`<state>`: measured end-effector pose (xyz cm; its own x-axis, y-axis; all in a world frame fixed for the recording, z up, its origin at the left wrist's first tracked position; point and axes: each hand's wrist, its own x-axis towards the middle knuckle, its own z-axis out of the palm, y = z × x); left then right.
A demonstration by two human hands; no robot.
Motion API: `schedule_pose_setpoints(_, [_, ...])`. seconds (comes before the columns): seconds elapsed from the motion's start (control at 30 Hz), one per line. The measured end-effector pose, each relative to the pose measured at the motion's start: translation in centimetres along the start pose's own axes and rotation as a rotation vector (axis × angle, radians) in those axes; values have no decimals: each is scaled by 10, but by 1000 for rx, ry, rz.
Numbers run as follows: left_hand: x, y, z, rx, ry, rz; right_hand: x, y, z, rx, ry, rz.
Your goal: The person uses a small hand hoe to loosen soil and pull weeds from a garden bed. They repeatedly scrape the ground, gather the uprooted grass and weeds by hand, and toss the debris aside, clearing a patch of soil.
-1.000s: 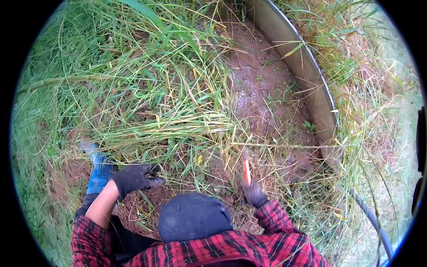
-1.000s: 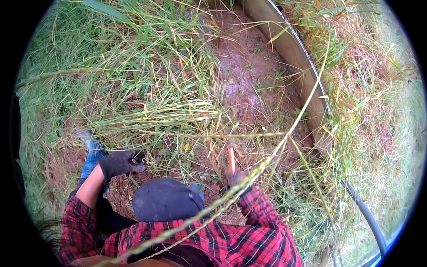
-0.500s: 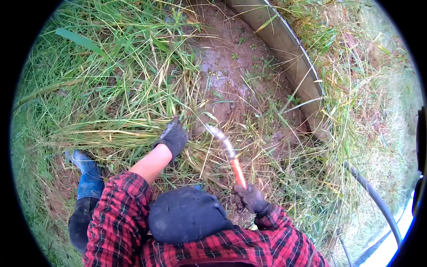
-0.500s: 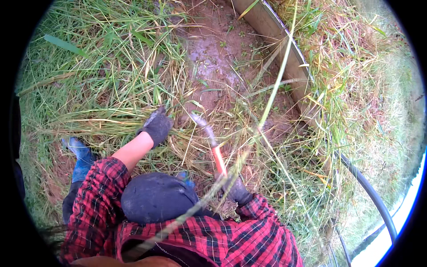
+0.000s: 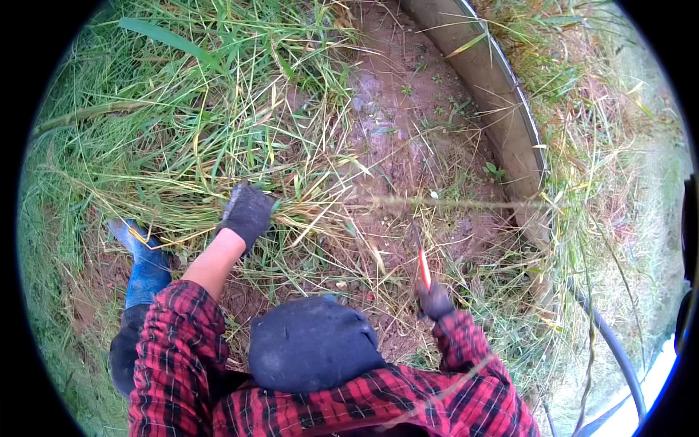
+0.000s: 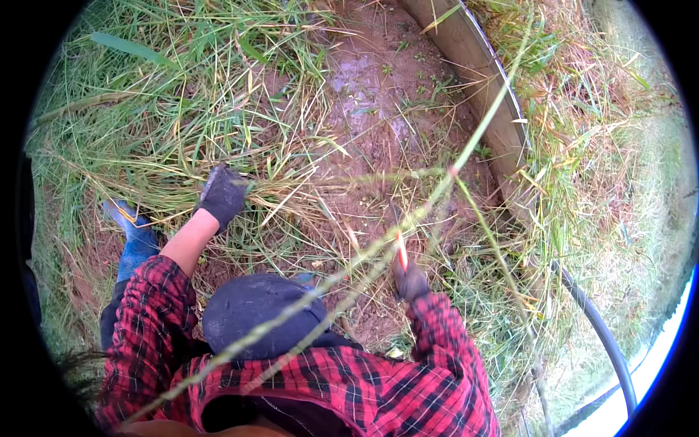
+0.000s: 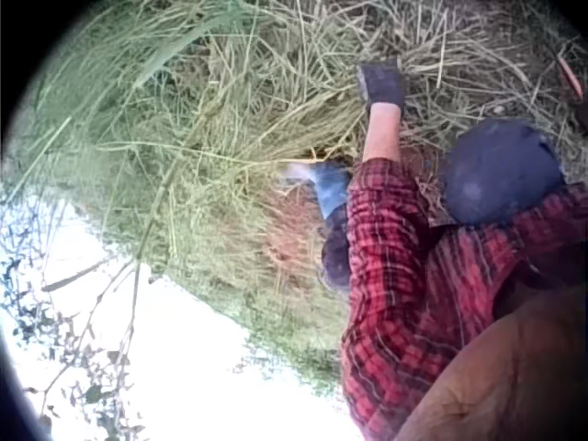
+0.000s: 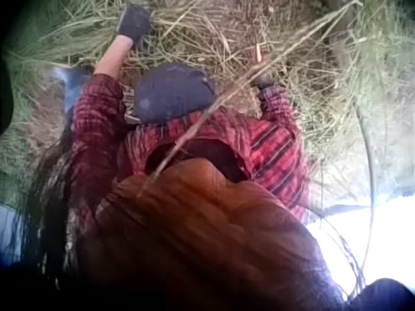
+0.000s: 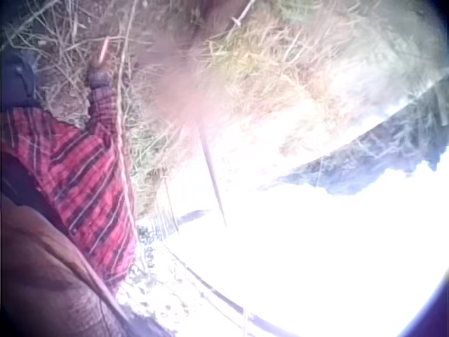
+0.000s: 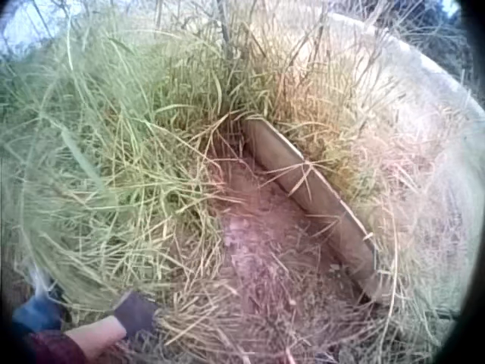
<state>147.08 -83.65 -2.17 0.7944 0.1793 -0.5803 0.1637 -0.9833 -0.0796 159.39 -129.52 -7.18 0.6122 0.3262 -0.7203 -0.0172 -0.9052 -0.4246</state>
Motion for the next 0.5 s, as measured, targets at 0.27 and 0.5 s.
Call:
schedule_pose_setpoints(0.27, [-86, -57, 97, 77, -27, -145, -155, -2, -24, 650, -310, 143])
schedule_pose_setpoints(0.5, [-138, -82, 123, 109, -186, -306, 95, -194, -56, 439, 51, -268])
